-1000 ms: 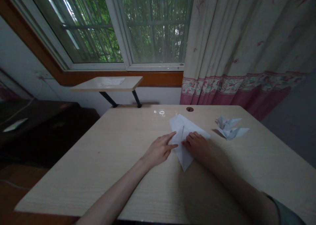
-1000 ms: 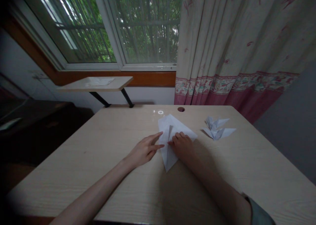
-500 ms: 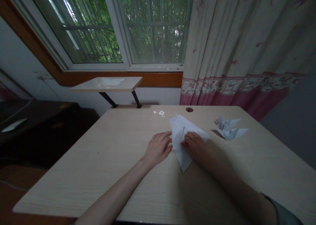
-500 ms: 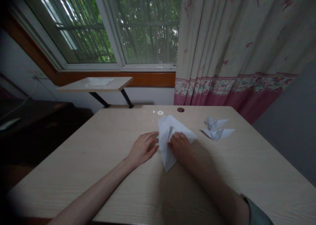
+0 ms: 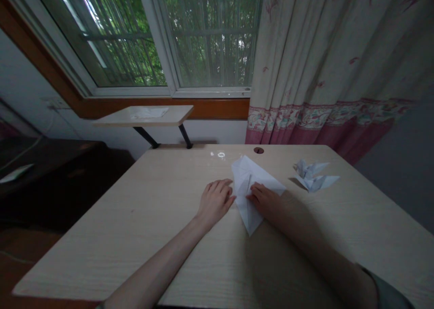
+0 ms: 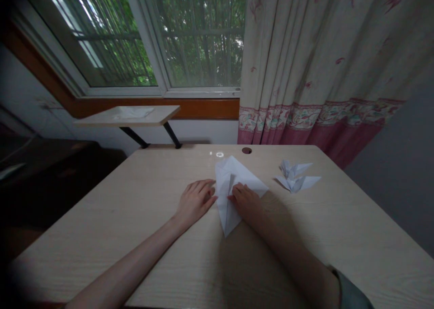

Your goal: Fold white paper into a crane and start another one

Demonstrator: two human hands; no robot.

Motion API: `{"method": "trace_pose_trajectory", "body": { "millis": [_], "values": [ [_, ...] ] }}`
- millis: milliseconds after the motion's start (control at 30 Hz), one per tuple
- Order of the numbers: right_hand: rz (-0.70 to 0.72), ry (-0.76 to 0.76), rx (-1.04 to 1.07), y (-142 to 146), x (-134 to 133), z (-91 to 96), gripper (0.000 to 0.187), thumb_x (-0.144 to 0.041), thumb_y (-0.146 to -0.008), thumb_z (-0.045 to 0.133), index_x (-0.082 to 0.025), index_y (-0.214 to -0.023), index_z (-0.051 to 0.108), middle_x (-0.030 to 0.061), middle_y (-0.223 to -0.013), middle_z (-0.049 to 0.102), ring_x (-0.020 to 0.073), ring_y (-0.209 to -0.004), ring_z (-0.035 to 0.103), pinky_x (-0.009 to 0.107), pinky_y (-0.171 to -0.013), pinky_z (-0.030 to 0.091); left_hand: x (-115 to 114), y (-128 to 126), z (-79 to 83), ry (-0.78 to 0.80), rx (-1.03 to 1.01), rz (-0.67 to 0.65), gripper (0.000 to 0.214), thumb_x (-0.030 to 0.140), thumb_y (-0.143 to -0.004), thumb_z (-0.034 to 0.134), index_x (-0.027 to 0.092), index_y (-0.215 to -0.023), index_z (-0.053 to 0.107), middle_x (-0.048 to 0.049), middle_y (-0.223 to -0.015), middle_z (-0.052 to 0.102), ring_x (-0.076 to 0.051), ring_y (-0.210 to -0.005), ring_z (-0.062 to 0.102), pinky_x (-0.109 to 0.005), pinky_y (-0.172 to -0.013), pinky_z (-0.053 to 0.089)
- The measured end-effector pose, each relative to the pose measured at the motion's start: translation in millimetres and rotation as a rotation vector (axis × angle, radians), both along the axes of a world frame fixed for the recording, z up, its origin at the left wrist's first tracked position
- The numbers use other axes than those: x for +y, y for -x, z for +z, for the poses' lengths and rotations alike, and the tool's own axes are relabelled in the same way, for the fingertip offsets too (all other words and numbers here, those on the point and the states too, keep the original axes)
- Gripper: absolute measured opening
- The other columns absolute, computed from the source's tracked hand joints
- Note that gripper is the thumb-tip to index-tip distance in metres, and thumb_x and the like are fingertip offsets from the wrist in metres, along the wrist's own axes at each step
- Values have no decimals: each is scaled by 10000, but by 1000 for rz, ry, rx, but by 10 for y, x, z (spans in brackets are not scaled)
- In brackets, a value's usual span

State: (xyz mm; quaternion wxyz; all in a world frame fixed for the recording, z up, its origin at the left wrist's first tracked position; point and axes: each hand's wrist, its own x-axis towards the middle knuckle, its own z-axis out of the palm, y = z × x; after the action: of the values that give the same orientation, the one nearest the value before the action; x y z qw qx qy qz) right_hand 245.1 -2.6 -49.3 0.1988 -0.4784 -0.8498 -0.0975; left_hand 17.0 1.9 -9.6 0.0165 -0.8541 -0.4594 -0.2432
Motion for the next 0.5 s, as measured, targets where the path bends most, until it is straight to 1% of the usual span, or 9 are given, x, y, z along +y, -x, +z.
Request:
{"method": "trace_pose_trajectory", "body": {
  "millis": [100,167,300,400,500],
  "values": [
    [-6,-23,9,11,-13,20,156,-137,-941,483,-206,-970,619,101,-1070,698,234,-1018,671,396,-943,552,-1,1,-5,-1,-2,5,98,290,-880,667,210,-907,618,-37,-1278,630,-251,-1153,558,-422,-983,428],
    [-14,-25,11,24,-20,48,150,-141,-943,485,-221,-966,610,95,-1040,702,237,-978,683,398,-888,574,-7,1,-1,5,-3,13,106,292,-873,676,211,-885,609,-33,-1279,628,-251,-1149,558,-420,-980,428],
    [-41,-20,-7,57,-33,121,140,-171,-963,464,-226,-936,590,89,-978,701,225,-880,696,363,-789,593,-15,-8,12,1,0,23,108,294,-869,680,213,-892,612,-35,-1273,630,-251,-1141,559,-423,-970,430],
    [-37,-32,-18,61,-36,133,136,-176,-967,463,-222,-933,586,84,-973,700,222,-889,692,363,-817,584,-16,-17,17,-15,7,29,99,291,-874,671,210,-899,620,-39,-1263,634,-249,-1135,560,-425,-962,433],
    [-26,-32,-20,39,-34,99,144,-178,-970,455,-214,-957,594,96,-1011,702,234,-919,690,381,-842,579,-18,-19,22,-4,10,34,86,286,-882,659,209,-898,622,-41,-1260,636,-255,-1131,561,-431,-956,435]
  ]
}}
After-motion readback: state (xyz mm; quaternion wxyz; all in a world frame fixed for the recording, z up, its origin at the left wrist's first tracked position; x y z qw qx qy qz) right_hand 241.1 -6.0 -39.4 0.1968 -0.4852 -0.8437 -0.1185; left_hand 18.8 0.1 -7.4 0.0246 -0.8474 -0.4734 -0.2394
